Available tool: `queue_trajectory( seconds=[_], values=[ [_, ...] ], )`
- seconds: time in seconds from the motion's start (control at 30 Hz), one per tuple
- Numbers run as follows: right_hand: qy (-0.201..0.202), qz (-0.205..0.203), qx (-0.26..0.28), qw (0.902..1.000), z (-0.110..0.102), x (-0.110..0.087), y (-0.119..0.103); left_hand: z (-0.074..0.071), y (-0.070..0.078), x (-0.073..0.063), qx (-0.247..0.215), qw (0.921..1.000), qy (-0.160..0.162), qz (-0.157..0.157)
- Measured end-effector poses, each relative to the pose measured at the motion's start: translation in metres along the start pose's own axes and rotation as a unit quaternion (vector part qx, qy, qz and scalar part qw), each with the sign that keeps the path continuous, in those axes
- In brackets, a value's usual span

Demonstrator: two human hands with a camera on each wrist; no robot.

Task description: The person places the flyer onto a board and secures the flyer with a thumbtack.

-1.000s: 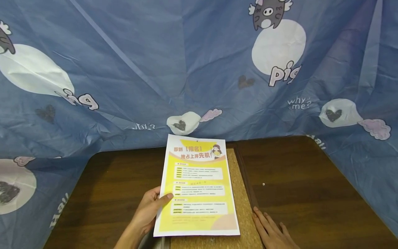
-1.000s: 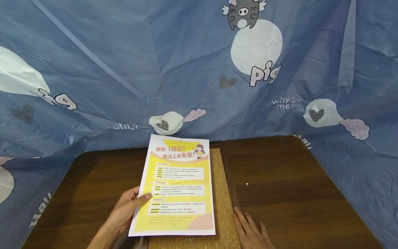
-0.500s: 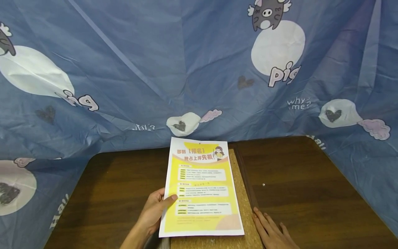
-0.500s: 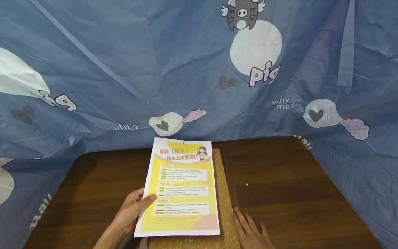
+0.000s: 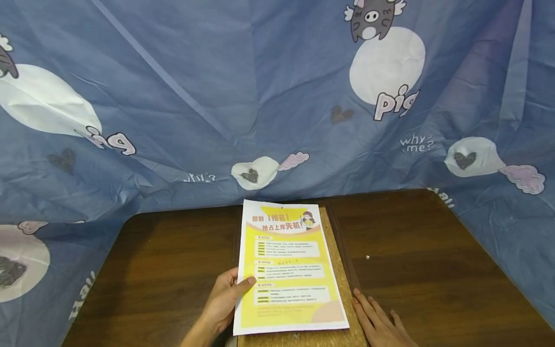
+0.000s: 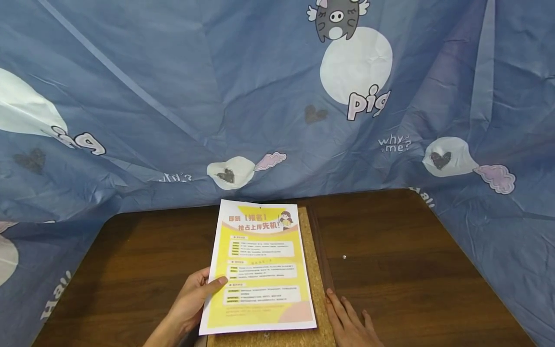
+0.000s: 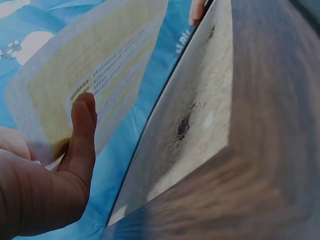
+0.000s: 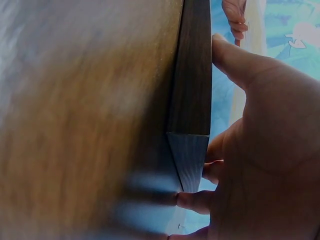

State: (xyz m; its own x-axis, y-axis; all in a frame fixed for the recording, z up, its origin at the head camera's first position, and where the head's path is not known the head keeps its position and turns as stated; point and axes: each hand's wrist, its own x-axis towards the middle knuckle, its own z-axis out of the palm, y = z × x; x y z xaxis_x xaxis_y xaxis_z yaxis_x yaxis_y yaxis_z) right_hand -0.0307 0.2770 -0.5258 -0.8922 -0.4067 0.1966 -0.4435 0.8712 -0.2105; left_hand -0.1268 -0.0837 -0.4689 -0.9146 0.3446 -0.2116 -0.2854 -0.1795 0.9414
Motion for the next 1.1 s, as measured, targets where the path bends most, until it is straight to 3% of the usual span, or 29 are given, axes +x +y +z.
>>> queue_trajectory(
  seconds=[0.4,1.1],
  values=[
    [0.012,-0.014,-0.009,0.9998,0.001,0.0,0.001,0.004,-0.006,0.001,-0.002,0.9999,-0.014,-0.004],
    [-0.006,-0.019,0.009,0.9998,0.0,0.001,0.003,0.015,-0.02,0.006,0.009,0.9999,0.006,-0.012]
  ],
)
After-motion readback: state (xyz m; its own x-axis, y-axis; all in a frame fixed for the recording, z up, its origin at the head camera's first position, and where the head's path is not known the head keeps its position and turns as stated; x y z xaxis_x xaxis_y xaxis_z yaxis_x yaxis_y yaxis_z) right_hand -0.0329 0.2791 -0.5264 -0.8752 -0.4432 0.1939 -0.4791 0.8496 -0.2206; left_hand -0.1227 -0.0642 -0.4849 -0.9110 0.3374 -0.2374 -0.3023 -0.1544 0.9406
